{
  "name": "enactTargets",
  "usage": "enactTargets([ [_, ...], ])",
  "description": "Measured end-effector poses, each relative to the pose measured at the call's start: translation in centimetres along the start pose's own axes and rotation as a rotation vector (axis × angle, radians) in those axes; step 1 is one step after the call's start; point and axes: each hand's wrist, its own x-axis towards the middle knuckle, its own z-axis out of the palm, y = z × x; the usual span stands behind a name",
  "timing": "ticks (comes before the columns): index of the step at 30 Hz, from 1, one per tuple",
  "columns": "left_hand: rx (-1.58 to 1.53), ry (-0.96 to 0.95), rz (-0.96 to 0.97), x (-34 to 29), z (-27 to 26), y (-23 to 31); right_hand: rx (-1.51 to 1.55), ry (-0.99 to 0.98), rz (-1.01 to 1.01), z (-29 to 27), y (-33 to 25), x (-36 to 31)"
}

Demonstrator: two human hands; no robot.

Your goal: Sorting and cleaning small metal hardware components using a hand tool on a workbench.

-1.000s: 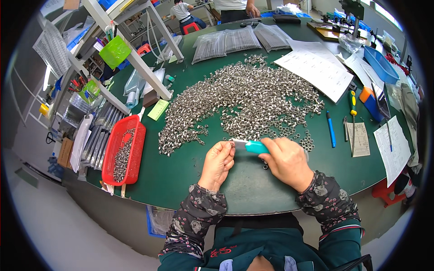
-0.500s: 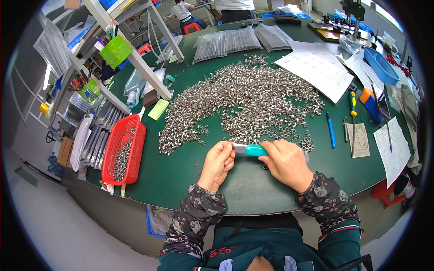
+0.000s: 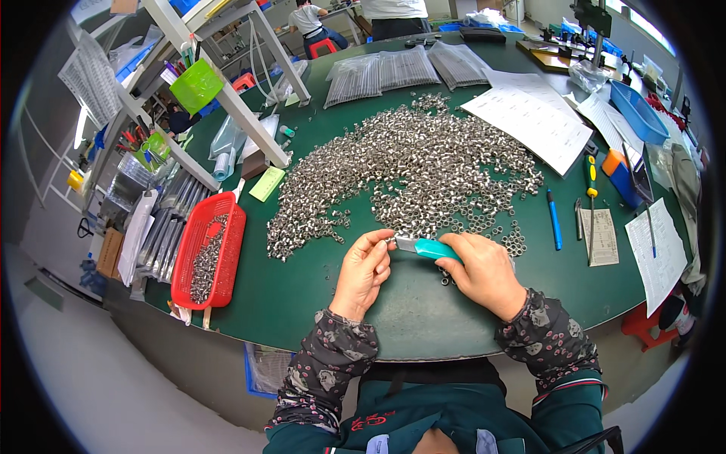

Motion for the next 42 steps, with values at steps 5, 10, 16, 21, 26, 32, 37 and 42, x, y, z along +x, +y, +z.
enactTargets([
  [5, 0.066, -0.009, 0.0, 0.0, -0.4, -0.3, 0.048, -0.06, 0.049, 0.2, 0.1, -0.1],
  [10, 0.162, -0.028, 0.024, -0.1, -0.1, -0.3, 0.067, -0.082, 0.066, 0.0, 0.1, -0.1],
  [16, 0.159, 0.022, 0.047, -0.2, 0.4, 0.0, 0.091, -0.146, 0.095, -0.2, 0.1, 0.0],
  [21, 0.246, 0.017, 0.077, -0.1, 0.1, -0.2, 0.098, -0.141, 0.065, 0.2, 0.7, -0.1],
  [26, 0.196, 0.005, 0.057, -0.1, -0.2, 0.0, -0.105, 0.055, -0.119, -0.5, -0.3, 0.5],
  [32, 0.085, 0.004, 0.011, 0.0, -0.4, -0.2, -0.06, 0.157, -0.045, -0.6, 0.8, 0.5],
  [37, -0.085, -0.042, -0.045, -0.1, 0.3, 0.1, -0.055, 0.192, 0.001, -0.9, 1.4, 0.6],
  [42, 0.143, -0.148, -0.263, -0.6, 1.3, 0.0, -0.033, 0.225, -0.001, -1.0, 1.5, 1.0],
])
